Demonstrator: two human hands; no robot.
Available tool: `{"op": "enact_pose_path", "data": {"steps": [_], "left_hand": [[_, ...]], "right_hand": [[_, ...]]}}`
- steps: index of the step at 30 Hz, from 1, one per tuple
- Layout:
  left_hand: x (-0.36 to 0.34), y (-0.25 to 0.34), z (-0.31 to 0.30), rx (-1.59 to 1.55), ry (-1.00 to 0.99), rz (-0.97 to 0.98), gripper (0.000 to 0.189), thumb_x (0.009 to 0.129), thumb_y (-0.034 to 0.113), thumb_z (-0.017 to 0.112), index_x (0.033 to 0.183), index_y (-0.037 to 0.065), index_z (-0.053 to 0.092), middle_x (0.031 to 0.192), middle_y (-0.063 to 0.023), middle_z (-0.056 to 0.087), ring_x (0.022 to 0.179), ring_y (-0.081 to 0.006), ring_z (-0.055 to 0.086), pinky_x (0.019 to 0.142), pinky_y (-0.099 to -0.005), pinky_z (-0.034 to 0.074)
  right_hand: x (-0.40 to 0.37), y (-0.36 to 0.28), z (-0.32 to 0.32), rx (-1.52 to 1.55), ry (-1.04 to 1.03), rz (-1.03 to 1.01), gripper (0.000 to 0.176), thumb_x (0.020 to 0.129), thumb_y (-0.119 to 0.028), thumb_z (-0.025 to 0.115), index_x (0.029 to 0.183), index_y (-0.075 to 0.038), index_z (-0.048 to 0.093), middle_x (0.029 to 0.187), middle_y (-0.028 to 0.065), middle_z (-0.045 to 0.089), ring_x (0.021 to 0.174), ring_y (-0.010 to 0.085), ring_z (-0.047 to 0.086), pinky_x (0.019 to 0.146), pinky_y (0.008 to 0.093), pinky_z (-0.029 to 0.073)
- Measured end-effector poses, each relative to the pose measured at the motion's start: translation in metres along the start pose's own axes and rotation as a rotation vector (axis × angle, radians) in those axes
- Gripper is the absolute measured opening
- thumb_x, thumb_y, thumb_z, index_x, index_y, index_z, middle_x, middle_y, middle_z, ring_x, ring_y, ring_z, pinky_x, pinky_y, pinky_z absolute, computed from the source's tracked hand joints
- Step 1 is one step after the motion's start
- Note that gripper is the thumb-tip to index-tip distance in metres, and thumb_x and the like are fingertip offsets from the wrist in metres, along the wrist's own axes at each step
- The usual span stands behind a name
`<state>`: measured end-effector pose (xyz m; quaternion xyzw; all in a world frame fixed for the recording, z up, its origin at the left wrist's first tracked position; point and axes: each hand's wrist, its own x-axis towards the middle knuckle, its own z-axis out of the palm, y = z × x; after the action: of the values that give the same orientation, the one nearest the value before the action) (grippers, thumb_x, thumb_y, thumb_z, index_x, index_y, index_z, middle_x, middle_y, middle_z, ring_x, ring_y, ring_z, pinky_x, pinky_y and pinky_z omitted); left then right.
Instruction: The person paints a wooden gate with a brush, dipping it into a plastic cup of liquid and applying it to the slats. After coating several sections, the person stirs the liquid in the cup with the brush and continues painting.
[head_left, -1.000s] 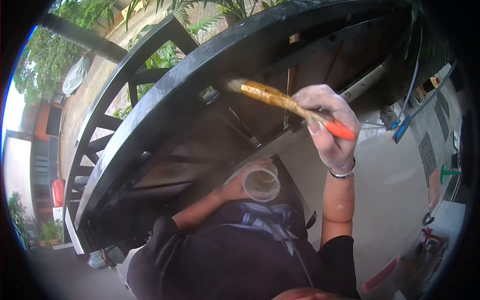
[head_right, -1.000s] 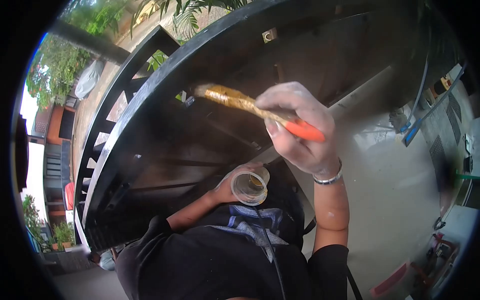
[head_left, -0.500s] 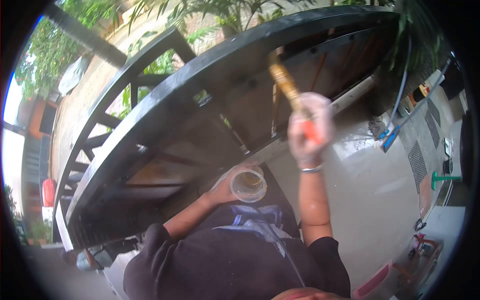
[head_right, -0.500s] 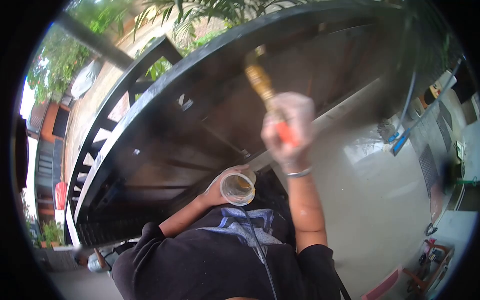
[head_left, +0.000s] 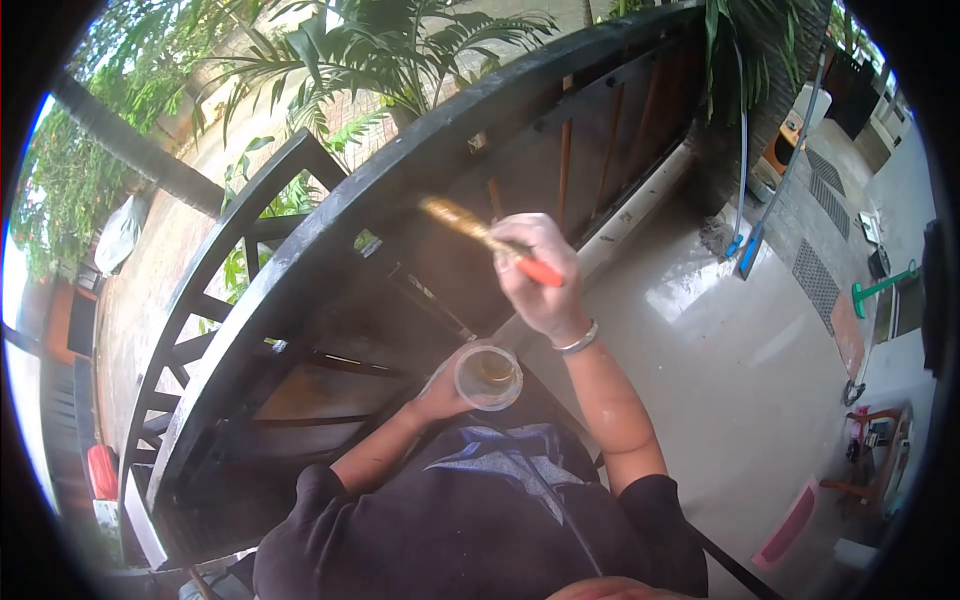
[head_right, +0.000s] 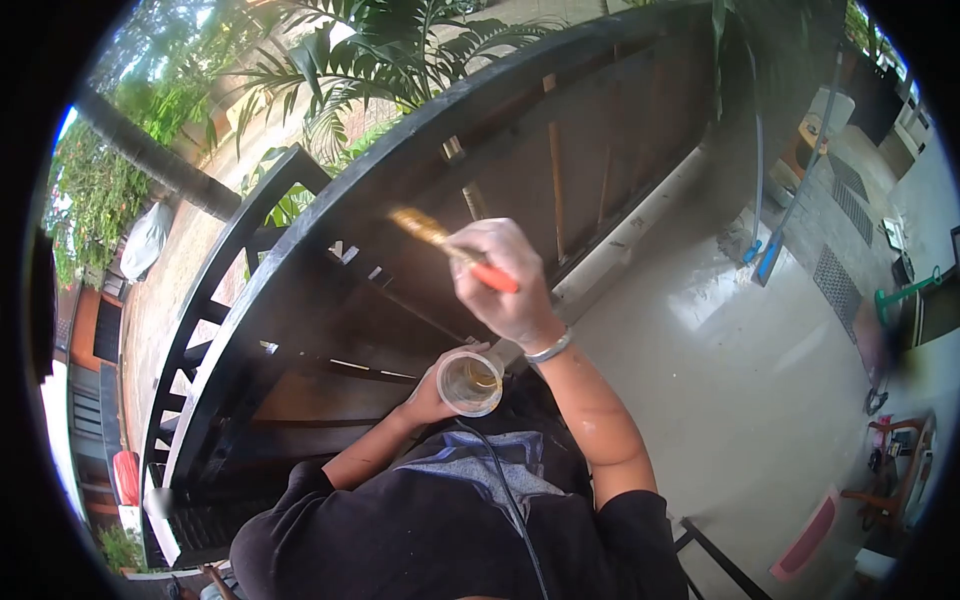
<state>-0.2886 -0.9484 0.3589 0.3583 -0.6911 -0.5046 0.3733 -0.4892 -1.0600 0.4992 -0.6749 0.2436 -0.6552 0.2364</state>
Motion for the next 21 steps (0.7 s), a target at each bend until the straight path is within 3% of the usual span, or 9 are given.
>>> {"op": "enact_pose_path", "data": {"steps": [6, 10, 13, 18, 21], "left_hand": [[-0.013, -0.006, 0.005, -0.050, 0.020, 0.003, 0.082, 0.075, 0.027, 0.085, 0.141, 0.002, 0.044, 0.147, -0.0146, 0.047, 0.134, -0.0254, 0.047, 0.113, -0.0407, 0.035], [-0.012, -0.012, 0.005, -0.008, -0.010, 0.015, 0.081, 0.076, 0.026, 0.085, 0.142, 0.002, 0.043, 0.147, -0.0140, 0.047, 0.133, -0.0254, 0.048, 0.112, -0.0405, 0.036], [-0.012, -0.009, 0.003, -0.023, 0.003, -0.026, 0.080, 0.078, 0.026, 0.084, 0.142, 0.002, 0.043, 0.144, -0.0137, 0.049, 0.132, -0.0255, 0.049, 0.111, -0.0405, 0.037], [-0.001, -0.007, -0.007, -0.011, 0.053, -0.012, 0.081, 0.076, 0.026, 0.085, 0.141, 0.002, 0.042, 0.140, -0.0137, 0.051, 0.131, -0.0253, 0.049, 0.111, -0.0401, 0.037], [0.002, -0.003, -0.013, 0.088, 0.105, -0.013, 0.082, 0.076, 0.026, 0.085, 0.141, 0.002, 0.042, 0.138, -0.0142, 0.052, 0.130, -0.0259, 0.050, 0.111, -0.0401, 0.036]], "right_hand": [[-0.016, 0.021, -0.009, 0.115, 0.256, 0.138, 0.017, 0.086, -0.004, 0.060, 0.102, 0.002, 0.063, 0.102, 0.0143, 0.064, 0.092, 0.0229, 0.063, 0.083, 0.0323, 0.051], [-0.012, 0.003, 0.015, -0.145, 0.045, -0.097, 0.020, 0.082, -0.006, 0.064, 0.101, 0.001, 0.063, 0.099, 0.0154, 0.064, 0.092, 0.0305, 0.063, 0.084, 0.0384, 0.052], [-0.019, -0.010, 0.025, -0.100, -0.084, -0.209, 0.023, 0.078, -0.005, 0.066, 0.100, -0.001, 0.063, 0.099, 0.0152, 0.065, 0.094, 0.0322, 0.064, 0.085, 0.0414, 0.051], [-0.042, -0.033, 0.001, 0.146, -0.095, -0.034, 0.021, 0.076, -0.001, 0.061, 0.097, 0.002, 0.063, 0.092, 0.0177, 0.066, 0.084, 0.0288, 0.066, 0.077, 0.0384, 0.053], [-0.056, -0.056, -0.029, 0.079, -0.143, 0.192, 0.016, 0.078, -0.001, 0.061, 0.093, 0.002, 0.064, 0.087, 0.0155, 0.066, 0.081, 0.0274, 0.065, 0.074, 0.0366, 0.052]]}}
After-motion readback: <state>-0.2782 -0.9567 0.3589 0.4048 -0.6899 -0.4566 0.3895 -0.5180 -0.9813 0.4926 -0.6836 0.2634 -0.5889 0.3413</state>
